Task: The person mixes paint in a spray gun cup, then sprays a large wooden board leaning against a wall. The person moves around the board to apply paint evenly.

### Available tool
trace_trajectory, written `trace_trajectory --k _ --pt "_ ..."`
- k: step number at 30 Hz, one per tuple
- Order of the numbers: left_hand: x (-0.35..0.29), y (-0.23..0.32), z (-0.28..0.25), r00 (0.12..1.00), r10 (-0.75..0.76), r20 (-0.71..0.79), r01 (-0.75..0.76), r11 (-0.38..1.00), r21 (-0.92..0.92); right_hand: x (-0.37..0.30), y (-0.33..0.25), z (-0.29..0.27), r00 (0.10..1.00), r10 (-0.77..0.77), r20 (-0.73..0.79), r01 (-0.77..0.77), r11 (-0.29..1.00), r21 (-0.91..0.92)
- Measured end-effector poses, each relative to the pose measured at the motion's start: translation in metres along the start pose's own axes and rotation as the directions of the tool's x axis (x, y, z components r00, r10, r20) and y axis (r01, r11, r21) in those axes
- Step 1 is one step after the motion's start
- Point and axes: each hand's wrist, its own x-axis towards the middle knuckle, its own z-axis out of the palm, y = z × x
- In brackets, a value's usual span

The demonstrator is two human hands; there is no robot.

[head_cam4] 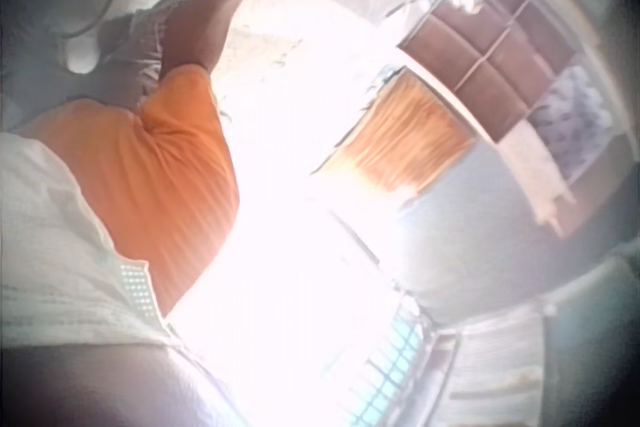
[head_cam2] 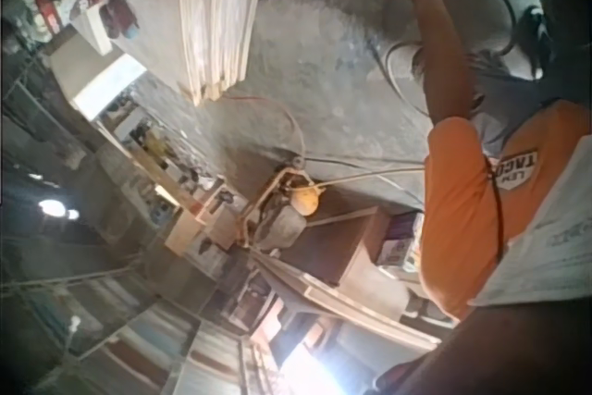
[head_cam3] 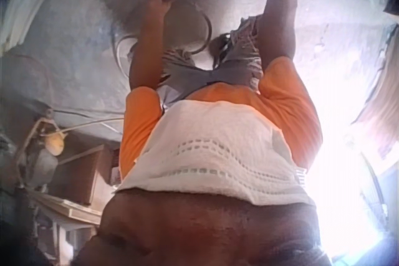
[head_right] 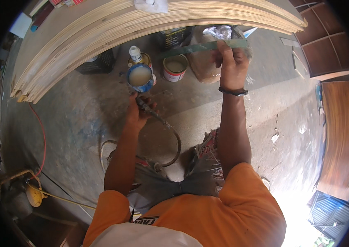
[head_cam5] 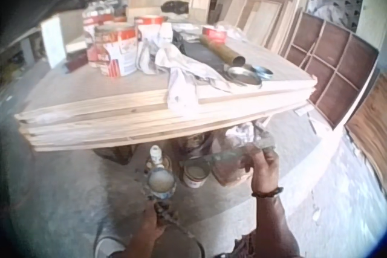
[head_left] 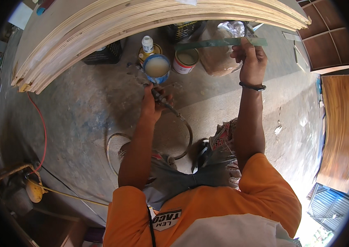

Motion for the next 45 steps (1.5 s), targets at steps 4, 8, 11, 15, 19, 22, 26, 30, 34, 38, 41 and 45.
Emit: trace_trajectory --k 4,8,11,15,19,22,26,30,34,38,41,45 --pt "-0.003 -0.005 0.009 0.998 -0.047 -0.040 0.045 0.998 -0.035 -0.017 -0.023 0.011 0.976 -0.055 0.209 0.040 0.996 0.077" --pt "0.001 -0.019 0.007 0.996 0.014 0.092 -0.015 1.000 0.013 -0.027 -0.003 0.030 0.898 -0.216 0.384 0.291 0.945 -0.149" --pt "0.005 -0.023 0.000 0.991 0.007 0.131 -0.016 0.998 0.067 -0.031 -0.008 0.046 0.772 -0.352 0.529 0.550 0.787 -0.278" --pt "0.002 -0.026 0.003 0.992 -0.071 0.107 0.065 0.996 0.063 -0.032 -0.003 0.046 0.744 -0.382 0.548 0.605 0.733 -0.311" --pt "-0.002 -0.030 0.008 0.992 -0.050 0.113 0.038 0.994 0.102 -0.033 -0.008 0.038 0.760 -0.228 0.609 0.487 0.821 -0.300" --pt "0.003 -0.026 0.001 0.993 -0.056 0.106 0.045 0.993 0.106 -0.032 -0.001 0.043 0.761 -0.243 0.602 0.475 0.840 -0.262" --pt "0.015 -0.026 -0.021 0.978 -0.048 0.201 0.023 0.992 0.122 -0.032 0.005 0.049 0.773 -0.292 0.564 0.508 0.817 -0.272" --pt "0.009 -0.024 -0.015 0.988 -0.070 0.141 0.055 0.993 0.109 -0.032 0.005 0.047 0.764 -0.258 0.592 0.518 0.791 -0.324" --pt "0.005 -0.026 -0.010 0.983 -0.049 0.175 0.032 0.995 0.100 -0.033 0.010 0.051 0.750 -0.237 0.617 0.498 0.817 -0.291" --pt "-0.002 -0.023 -0.001 0.989 -0.064 0.131 0.052 0.994 0.096 -0.035 0.008 0.050 0.786 -0.291 0.546 0.498 0.821 -0.279" --pt "0.015 -0.026 -0.027 0.974 -0.039 0.225 0.027 0.998 0.060 -0.032 0.011 0.049 0.775 -0.347 0.528 0.549 0.784 -0.290" --pt "0.020 -0.041 -0.037 0.807 0.391 0.442 -0.588 0.603 0.539 -0.032 0.013 0.051 0.780 -0.291 0.554 0.502 0.820 -0.276"
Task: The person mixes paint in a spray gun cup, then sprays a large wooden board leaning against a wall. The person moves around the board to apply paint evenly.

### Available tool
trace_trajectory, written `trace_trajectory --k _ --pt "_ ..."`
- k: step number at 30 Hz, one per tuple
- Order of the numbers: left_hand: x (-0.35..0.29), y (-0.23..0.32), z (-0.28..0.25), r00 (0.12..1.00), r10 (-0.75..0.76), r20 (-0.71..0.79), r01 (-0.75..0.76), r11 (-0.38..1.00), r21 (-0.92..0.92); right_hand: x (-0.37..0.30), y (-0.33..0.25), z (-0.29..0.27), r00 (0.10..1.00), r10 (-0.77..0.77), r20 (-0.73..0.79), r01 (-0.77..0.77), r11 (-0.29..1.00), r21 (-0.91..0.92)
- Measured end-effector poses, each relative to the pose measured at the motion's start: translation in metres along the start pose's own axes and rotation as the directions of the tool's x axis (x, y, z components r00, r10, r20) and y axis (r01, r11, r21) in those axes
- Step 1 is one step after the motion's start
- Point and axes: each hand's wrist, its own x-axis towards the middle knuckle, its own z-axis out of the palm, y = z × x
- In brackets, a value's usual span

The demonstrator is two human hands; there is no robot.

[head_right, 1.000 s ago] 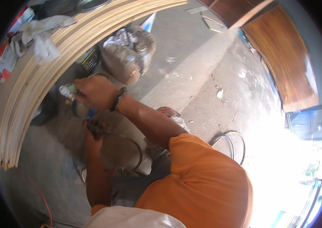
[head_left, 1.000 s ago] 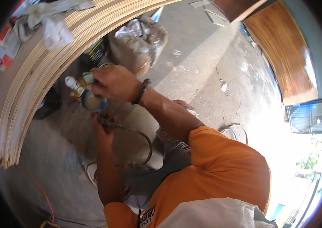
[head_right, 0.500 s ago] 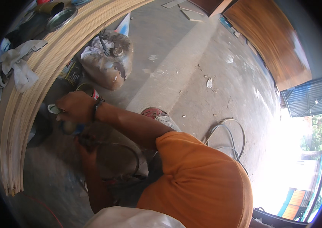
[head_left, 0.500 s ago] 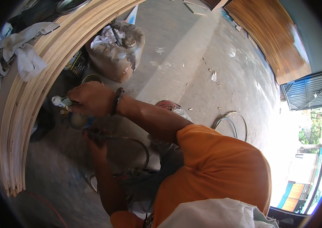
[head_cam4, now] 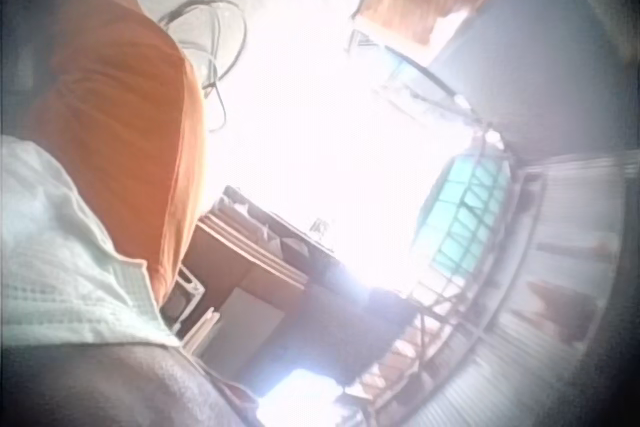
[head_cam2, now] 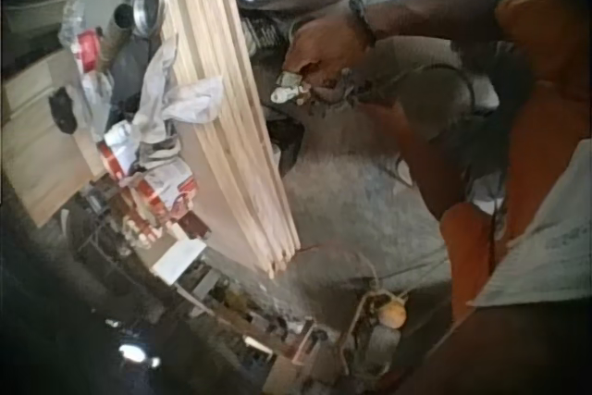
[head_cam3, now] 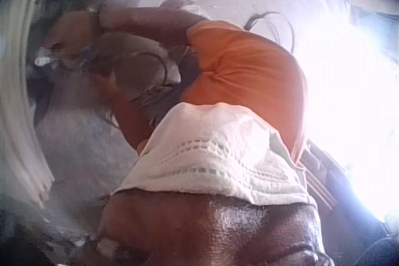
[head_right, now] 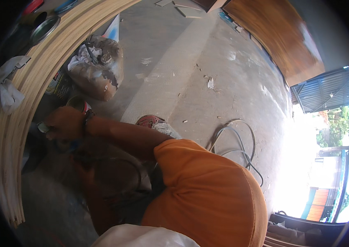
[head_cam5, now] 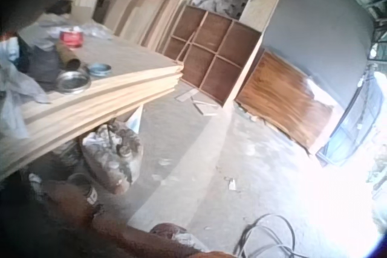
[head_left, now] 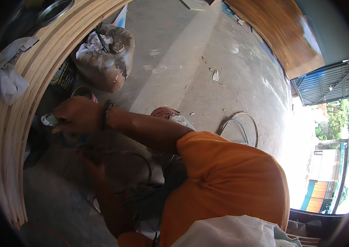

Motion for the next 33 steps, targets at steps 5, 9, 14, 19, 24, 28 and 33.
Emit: trace_trajectory --k 5,9,14,19,24,28,33 --pt "0.004 0.036 0.011 0.863 -0.492 0.112 0.459 0.674 -0.578 -0.005 0.000 -0.008 0.998 0.012 -0.056 -0.015 0.999 -0.046" --pt "0.003 0.036 0.012 0.986 -0.140 -0.086 0.129 0.984 -0.124 -0.004 0.003 -0.010 1.000 0.025 -0.018 -0.025 1.000 -0.016" --pt "-0.006 0.033 0.007 0.990 -0.120 -0.068 0.104 0.975 -0.197 -0.002 0.007 -0.007 0.998 -0.003 -0.067 -0.001 0.999 -0.051" --pt "-0.001 0.042 0.014 0.960 -0.275 -0.041 0.237 0.886 -0.397 0.003 0.008 -0.013 0.998 -0.057 -0.021 0.056 0.997 -0.050" --pt "0.013 0.043 0.024 0.862 -0.506 0.026 0.408 0.663 -0.628 0.005 0.003 -0.005 0.998 0.049 -0.029 -0.044 0.988 0.147" --pt "0.015 0.055 0.034 0.805 -0.593 0.030 0.484 0.627 -0.610 0.003 0.007 -0.010 0.995 0.095 0.007 -0.095 0.983 0.157" --pt "0.018 0.052 0.034 0.793 -0.610 0.005 0.478 0.617 -0.625 0.004 0.008 -0.009 0.990 0.131 0.042 -0.137 0.973 0.187"
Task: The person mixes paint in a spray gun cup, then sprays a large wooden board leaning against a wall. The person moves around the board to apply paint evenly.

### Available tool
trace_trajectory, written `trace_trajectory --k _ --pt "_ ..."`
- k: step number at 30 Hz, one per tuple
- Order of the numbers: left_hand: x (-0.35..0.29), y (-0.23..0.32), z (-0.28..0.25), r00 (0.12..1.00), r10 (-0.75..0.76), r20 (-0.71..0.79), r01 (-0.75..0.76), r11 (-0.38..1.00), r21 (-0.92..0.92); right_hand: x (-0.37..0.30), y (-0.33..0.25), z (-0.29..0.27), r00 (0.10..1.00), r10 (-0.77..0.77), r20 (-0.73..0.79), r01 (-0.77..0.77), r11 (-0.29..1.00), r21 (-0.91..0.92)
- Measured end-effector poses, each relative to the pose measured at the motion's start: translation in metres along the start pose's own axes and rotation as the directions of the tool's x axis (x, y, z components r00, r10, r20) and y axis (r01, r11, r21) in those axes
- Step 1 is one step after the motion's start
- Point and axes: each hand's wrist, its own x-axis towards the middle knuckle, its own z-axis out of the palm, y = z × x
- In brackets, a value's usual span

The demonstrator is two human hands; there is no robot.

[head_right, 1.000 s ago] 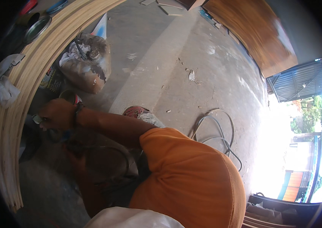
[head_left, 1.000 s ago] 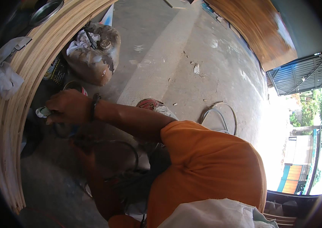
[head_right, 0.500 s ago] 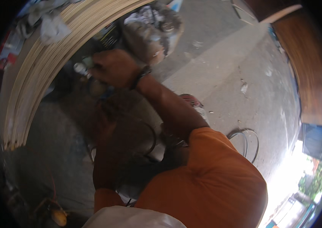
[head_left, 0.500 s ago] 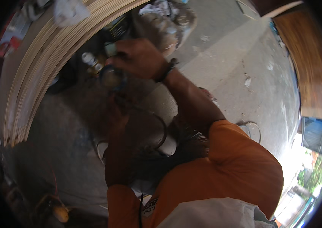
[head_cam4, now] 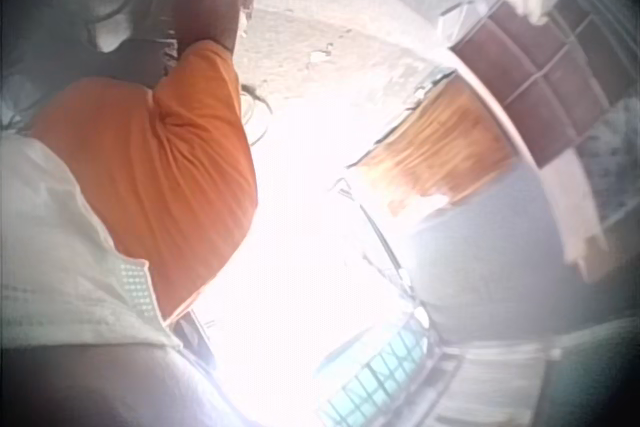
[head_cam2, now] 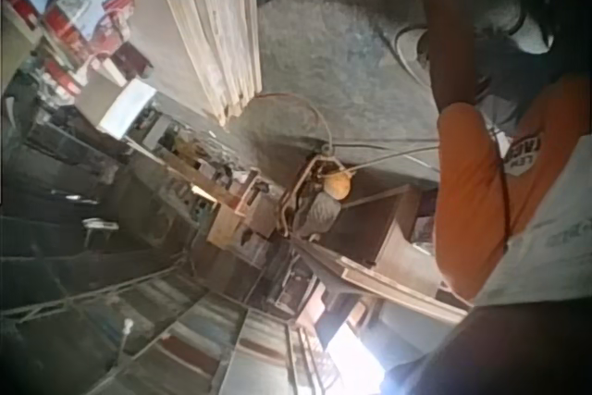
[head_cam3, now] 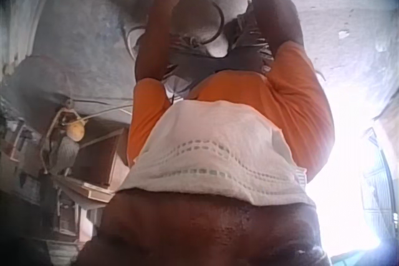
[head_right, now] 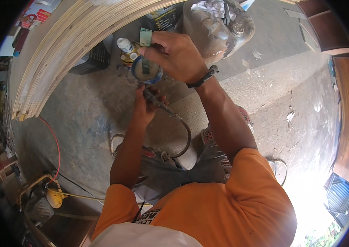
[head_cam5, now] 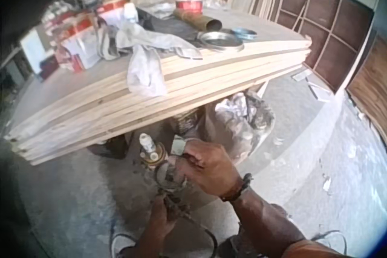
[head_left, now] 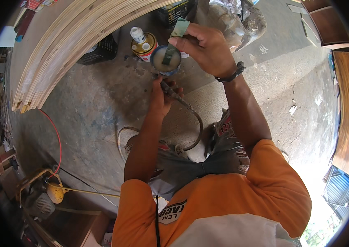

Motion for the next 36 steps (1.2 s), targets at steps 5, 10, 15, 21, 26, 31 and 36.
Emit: trace_trajectory --k 5,10,15,21,26,31,36 --pt "-0.001 0.002 0.000 1.000 0.002 -0.007 -0.002 1.000 0.002 0.004 0.004 -0.002 0.997 -0.062 -0.053 0.063 0.998 0.012" --pt "-0.001 0.005 -0.001 1.000 -0.005 -0.011 0.004 1.000 -0.012 0.004 0.003 -0.001 0.999 0.040 0.023 -0.042 0.996 0.080" --pt "-0.002 0.006 -0.002 1.000 0.007 -0.007 -0.007 1.000 -0.010 0.006 0.008 0.002 0.997 -0.055 -0.063 0.056 0.998 0.012" --pt "-0.005 0.006 0.000 1.000 0.015 -0.011 -0.015 1.000 -0.012 0.003 0.004 0.003 0.996 0.075 0.037 -0.080 0.981 0.174" --pt "-0.004 0.006 -0.002 1.000 0.025 -0.008 -0.025 1.000 -0.007 0.005 0.002 -0.002 0.996 -0.076 -0.050 0.077 0.997 0.024" --pt "-0.004 0.006 -0.003 1.000 0.026 0.005 -0.026 1.000 -0.009 0.002 0.003 0.000 0.999 0.028 0.020 -0.030 0.991 0.128" --pt "-0.006 0.006 -0.002 1.000 0.026 -0.012 -0.026 0.999 -0.020 0.004 0.000 0.002 0.994 -0.049 -0.099 0.057 0.995 0.082"
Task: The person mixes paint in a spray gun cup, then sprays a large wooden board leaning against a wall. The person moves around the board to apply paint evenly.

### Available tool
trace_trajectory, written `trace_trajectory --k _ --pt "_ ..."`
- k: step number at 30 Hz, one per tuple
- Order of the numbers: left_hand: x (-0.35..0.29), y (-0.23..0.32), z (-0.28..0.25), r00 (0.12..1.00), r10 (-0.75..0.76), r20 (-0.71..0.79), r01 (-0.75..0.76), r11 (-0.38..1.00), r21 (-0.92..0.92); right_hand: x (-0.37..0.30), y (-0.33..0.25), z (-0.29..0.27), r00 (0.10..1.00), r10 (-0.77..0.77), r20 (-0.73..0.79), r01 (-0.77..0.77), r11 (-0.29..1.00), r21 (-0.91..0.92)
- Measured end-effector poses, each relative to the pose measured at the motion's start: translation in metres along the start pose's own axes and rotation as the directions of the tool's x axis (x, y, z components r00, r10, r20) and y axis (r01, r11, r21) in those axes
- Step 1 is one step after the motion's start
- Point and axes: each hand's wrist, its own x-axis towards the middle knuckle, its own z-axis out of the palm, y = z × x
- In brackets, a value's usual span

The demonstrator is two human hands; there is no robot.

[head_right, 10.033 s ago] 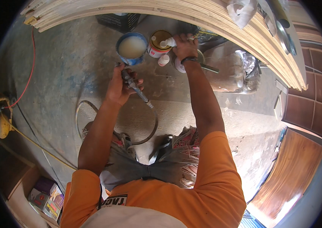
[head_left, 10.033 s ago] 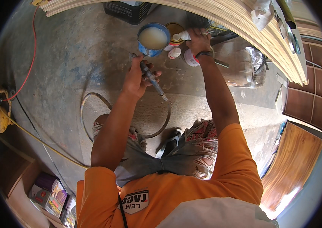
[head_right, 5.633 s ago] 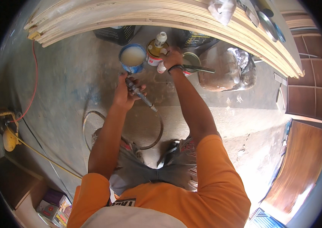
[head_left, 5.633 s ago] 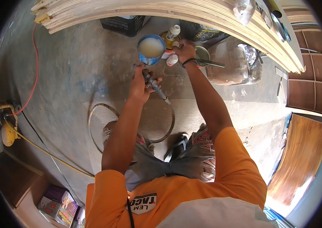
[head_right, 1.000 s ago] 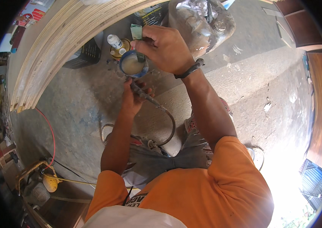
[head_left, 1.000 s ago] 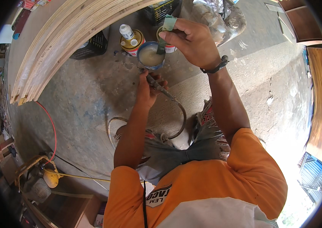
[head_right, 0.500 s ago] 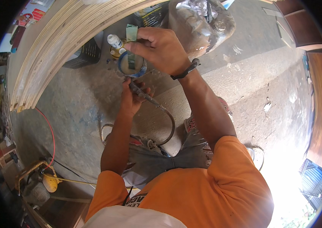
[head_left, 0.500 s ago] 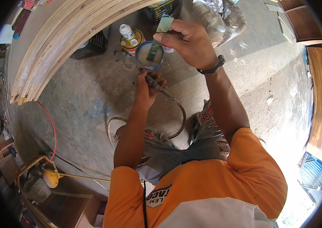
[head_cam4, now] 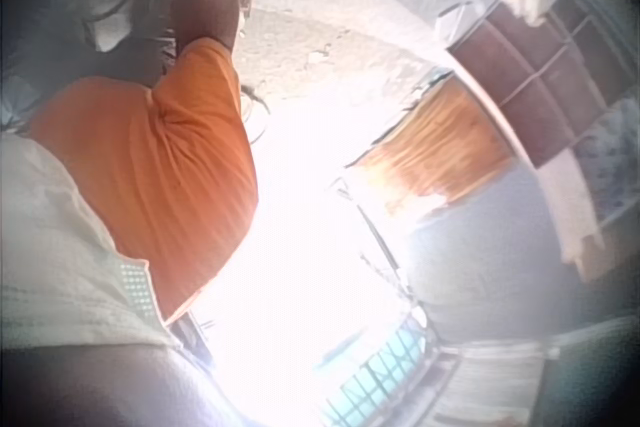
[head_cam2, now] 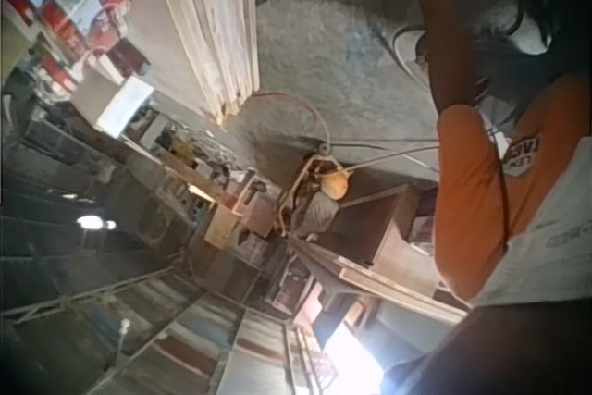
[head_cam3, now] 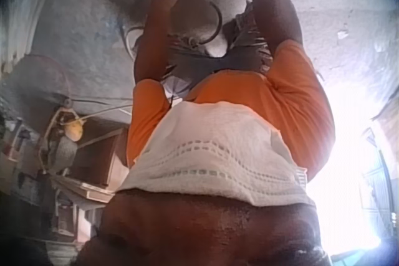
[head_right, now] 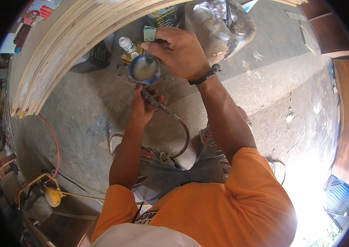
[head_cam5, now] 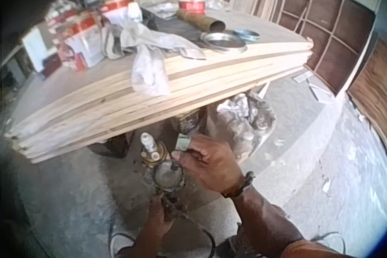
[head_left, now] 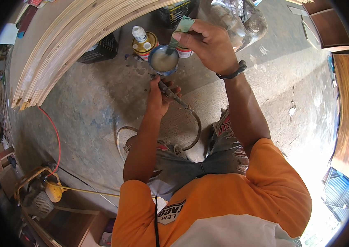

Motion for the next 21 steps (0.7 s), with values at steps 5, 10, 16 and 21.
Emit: trace_trajectory --k 5,10,16,21 --pt "-0.001 0.001 -0.001 1.000 0.002 -0.011 -0.002 1.000 0.000 -0.002 0.002 0.001 0.990 0.086 0.111 -0.093 0.994 0.054" --pt "0.002 -0.001 -0.007 1.000 0.005 -0.012 -0.005 1.000 -0.008 0.000 -0.001 0.003 0.998 0.047 0.046 -0.047 0.999 0.004" --pt "0.003 0.000 -0.007 1.000 0.004 -0.006 -0.004 1.000 -0.013 -0.002 0.002 0.005 0.987 0.123 0.108 -0.128 0.991 0.039" --pt "0.001 0.001 -0.007 1.000 0.008 0.004 -0.008 1.000 -0.004 0.000 -0.001 0.002 0.998 0.014 0.055 -0.009 0.995 -0.099"
